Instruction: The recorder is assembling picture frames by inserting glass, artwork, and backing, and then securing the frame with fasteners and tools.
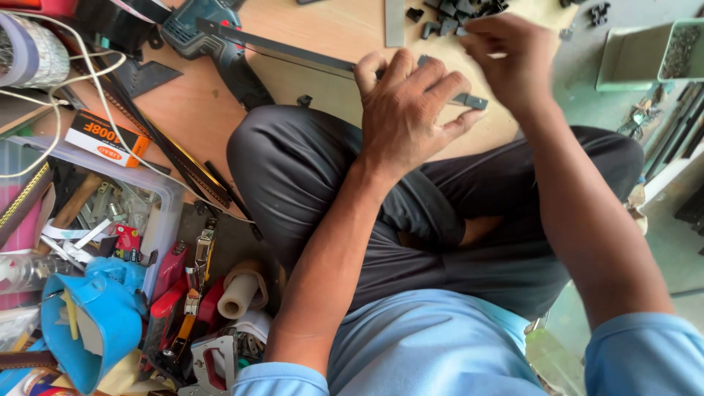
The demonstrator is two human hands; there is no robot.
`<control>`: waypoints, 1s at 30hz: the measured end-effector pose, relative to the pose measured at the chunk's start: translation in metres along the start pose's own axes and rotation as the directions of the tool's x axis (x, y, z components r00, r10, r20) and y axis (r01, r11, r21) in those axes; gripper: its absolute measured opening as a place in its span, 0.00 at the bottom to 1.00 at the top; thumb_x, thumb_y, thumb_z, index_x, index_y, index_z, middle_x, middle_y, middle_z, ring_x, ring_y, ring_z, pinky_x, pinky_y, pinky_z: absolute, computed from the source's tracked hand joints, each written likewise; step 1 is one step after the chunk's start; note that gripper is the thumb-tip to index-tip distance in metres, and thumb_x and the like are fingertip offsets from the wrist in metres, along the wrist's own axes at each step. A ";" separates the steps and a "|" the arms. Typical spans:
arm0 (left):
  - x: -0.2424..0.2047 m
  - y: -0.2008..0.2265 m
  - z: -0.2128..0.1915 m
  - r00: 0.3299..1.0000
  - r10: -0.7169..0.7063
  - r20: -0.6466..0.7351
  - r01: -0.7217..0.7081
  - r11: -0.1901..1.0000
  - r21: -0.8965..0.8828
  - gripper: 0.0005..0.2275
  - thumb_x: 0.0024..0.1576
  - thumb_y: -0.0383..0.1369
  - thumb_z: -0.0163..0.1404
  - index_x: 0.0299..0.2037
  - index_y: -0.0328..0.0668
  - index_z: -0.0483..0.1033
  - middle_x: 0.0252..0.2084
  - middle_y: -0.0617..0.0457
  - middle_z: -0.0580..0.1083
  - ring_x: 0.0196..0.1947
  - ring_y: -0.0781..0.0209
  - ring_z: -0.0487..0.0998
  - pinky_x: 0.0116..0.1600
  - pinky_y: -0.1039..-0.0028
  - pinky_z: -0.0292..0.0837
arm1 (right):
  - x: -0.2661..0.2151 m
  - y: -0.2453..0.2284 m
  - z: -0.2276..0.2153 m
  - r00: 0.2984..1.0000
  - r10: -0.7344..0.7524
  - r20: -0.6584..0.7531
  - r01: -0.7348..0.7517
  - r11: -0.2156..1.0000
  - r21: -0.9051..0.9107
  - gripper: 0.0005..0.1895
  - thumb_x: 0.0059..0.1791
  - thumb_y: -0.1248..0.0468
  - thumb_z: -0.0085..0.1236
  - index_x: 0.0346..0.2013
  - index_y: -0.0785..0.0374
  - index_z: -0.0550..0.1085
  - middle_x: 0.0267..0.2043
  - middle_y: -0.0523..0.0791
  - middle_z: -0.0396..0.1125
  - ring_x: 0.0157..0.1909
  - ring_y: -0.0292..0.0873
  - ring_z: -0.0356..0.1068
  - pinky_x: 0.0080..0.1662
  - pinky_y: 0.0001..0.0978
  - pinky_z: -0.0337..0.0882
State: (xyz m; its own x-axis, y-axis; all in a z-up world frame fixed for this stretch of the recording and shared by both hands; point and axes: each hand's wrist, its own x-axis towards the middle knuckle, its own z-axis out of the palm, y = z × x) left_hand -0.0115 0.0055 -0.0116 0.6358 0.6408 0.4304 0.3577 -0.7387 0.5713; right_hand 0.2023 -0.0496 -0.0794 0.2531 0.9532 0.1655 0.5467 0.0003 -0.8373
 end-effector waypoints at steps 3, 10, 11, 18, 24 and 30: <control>-0.007 0.004 -0.005 0.999 -0.021 0.028 0.021 0.999 0.027 0.15 0.50 0.49 0.67 0.41 0.57 0.79 0.41 0.65 0.75 0.47 0.60 0.71 0.61 0.58 0.53 | 0.032 0.011 0.037 0.982 -0.119 0.145 0.132 0.988 -0.085 0.15 0.57 0.68 0.69 0.55 0.71 0.77 0.48 0.51 0.75 0.48 0.43 0.79 0.49 0.31 0.80; -0.006 0.011 -0.021 0.990 -0.087 0.109 0.084 0.996 0.032 0.15 0.53 0.51 0.63 0.40 0.55 0.78 0.41 0.63 0.73 0.46 0.61 0.70 0.59 0.57 0.54 | 0.103 0.012 0.118 0.972 -0.135 0.194 0.167 0.972 -0.164 0.38 0.54 0.51 0.74 0.69 0.62 0.62 0.51 0.50 0.73 0.49 0.45 0.79 0.44 0.34 0.80; -0.006 0.010 -0.021 0.989 -0.094 0.112 0.090 0.995 0.037 0.15 0.53 0.51 0.63 0.40 0.55 0.78 0.41 0.63 0.73 0.46 0.61 0.70 0.59 0.57 0.54 | 0.109 0.014 0.127 0.971 -0.135 0.198 0.167 0.973 -0.157 0.38 0.54 0.51 0.74 0.69 0.62 0.62 0.51 0.50 0.73 0.49 0.45 0.79 0.44 0.34 0.80; -0.004 0.007 -0.016 0.984 -0.120 0.129 0.123 0.992 -0.016 0.14 0.56 0.49 0.63 0.41 0.56 0.78 0.42 0.65 0.72 0.47 0.63 0.71 0.60 0.59 0.53 | 0.128 0.010 0.152 0.965 -0.224 0.138 0.261 0.878 -0.402 0.43 0.49 0.45 0.75 0.67 0.57 0.59 0.44 0.46 0.70 0.40 0.50 0.75 0.33 0.41 0.72; -0.006 0.006 -0.014 0.981 -0.132 0.141 0.135 0.991 -0.012 0.13 0.57 0.50 0.63 0.41 0.57 0.77 0.42 0.65 0.72 0.47 0.64 0.70 0.59 0.62 0.52 | 0.125 0.035 0.165 0.977 -0.157 0.141 0.208 0.834 -0.511 0.37 0.51 0.39 0.72 0.59 0.57 0.64 0.42 0.43 0.70 0.37 0.48 0.73 0.31 0.40 0.70; -0.007 0.005 -0.012 0.984 -0.121 0.133 0.123 0.992 -0.009 0.13 0.59 0.50 0.63 0.41 0.57 0.77 0.43 0.65 0.72 0.47 0.64 0.70 0.61 0.61 0.52 | 0.125 0.040 0.167 0.969 -0.195 0.150 0.245 0.806 -0.538 0.37 0.52 0.37 0.67 0.61 0.59 0.65 0.38 0.43 0.70 0.35 0.44 0.73 0.27 0.37 0.68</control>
State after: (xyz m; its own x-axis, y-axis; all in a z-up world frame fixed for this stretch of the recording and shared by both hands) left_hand -0.0223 0.0000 -0.0026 0.6733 0.6918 0.2610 0.4273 -0.6521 0.6262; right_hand 0.1223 0.1204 -0.1788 0.0188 0.9693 0.2451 0.9325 0.0714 -0.3541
